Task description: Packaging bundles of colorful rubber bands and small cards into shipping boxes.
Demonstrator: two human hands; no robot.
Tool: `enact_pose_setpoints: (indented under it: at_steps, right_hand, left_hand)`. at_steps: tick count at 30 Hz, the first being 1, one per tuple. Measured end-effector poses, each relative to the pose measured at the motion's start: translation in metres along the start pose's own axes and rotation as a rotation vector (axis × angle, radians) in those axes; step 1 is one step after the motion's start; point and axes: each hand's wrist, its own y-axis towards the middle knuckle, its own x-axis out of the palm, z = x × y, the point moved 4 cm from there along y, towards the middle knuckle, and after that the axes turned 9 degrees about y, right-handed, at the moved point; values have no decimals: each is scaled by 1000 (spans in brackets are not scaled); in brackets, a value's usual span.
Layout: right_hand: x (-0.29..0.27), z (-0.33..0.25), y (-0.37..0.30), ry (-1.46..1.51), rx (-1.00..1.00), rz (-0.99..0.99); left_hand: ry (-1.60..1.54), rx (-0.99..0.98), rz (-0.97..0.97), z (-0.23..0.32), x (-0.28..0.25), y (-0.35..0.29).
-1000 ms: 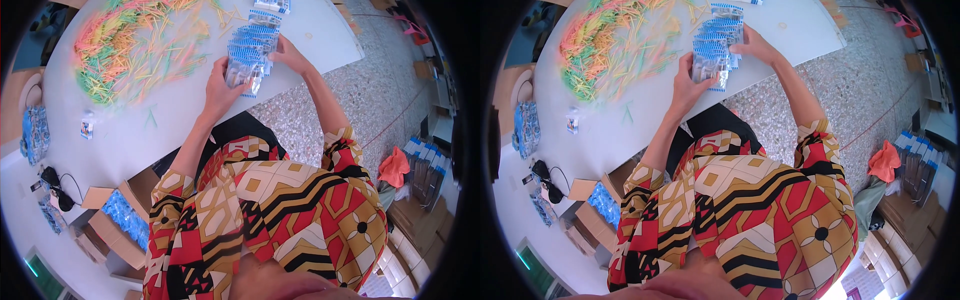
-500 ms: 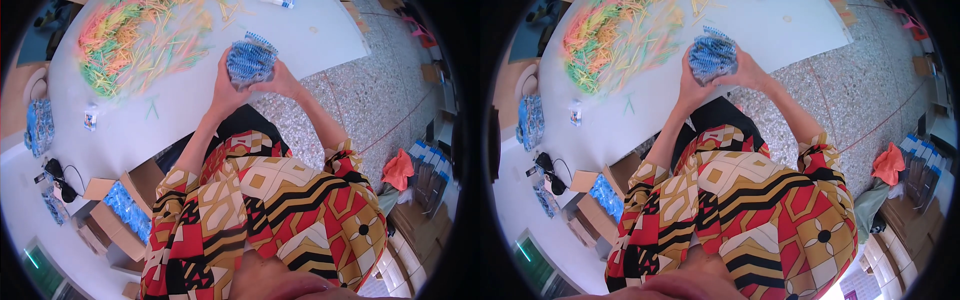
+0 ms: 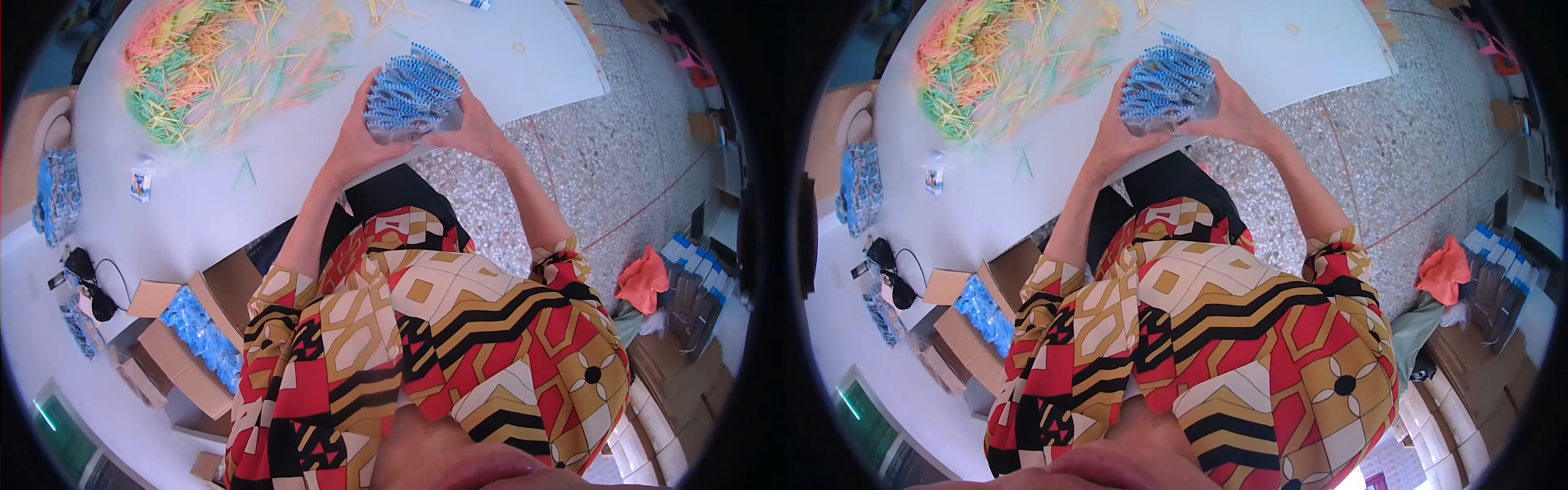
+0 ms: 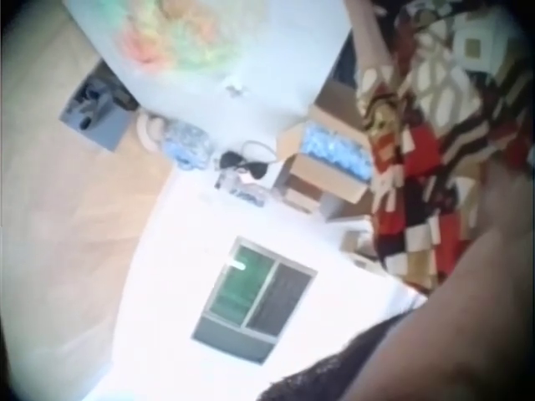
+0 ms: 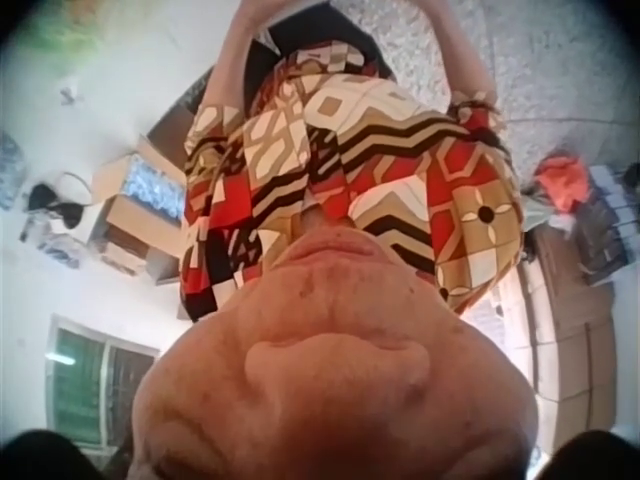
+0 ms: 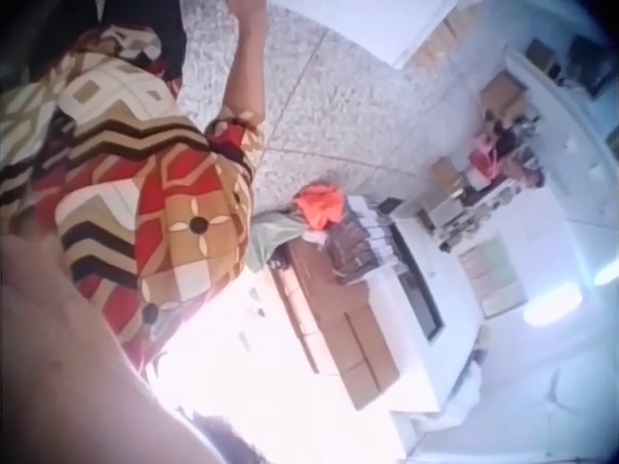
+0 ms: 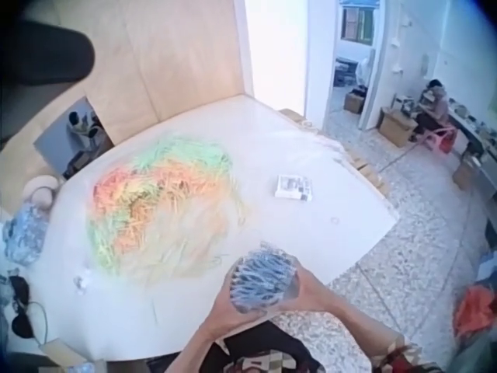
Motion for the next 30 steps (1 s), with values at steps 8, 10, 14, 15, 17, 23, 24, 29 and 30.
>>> enact_pose_setpoints:
  at_steps: [8, 10, 14, 15, 17, 23, 24, 29, 30]
  right_hand:
    - [31, 7, -2, -47, -80, -87]
    - [36, 9, -1, -74, -128, -33]
    - [39, -1, 8, 16, -149, 2]
    - [43, -8, 10, 0, -200, 10]
    - [48, 1, 14, -24, -144, -4]
    - [76, 16, 16, -39, 128, -23]
    - [77, 9, 13, -15, 78, 32]
    - [81, -8, 6, -53, -140, 93]
    - [84, -8, 6, 46, -143, 102]
  left_hand:
    - [-95, 123, 30, -2, 9, 0]
    - [-124, 108, 47, -5, 11, 5]
    - [-4, 202, 67, 13, -2, 4]
    - [1, 193, 87, 18, -7, 4]
    - [146, 270, 125, 27, -25, -4]
    - [110, 220, 238, -15, -42, -26]
    - [51, 250, 272, -12, -39, -26]
    - [127, 269, 474, 3, -22, -35]
    - [161, 225, 498, 5, -24, -39]
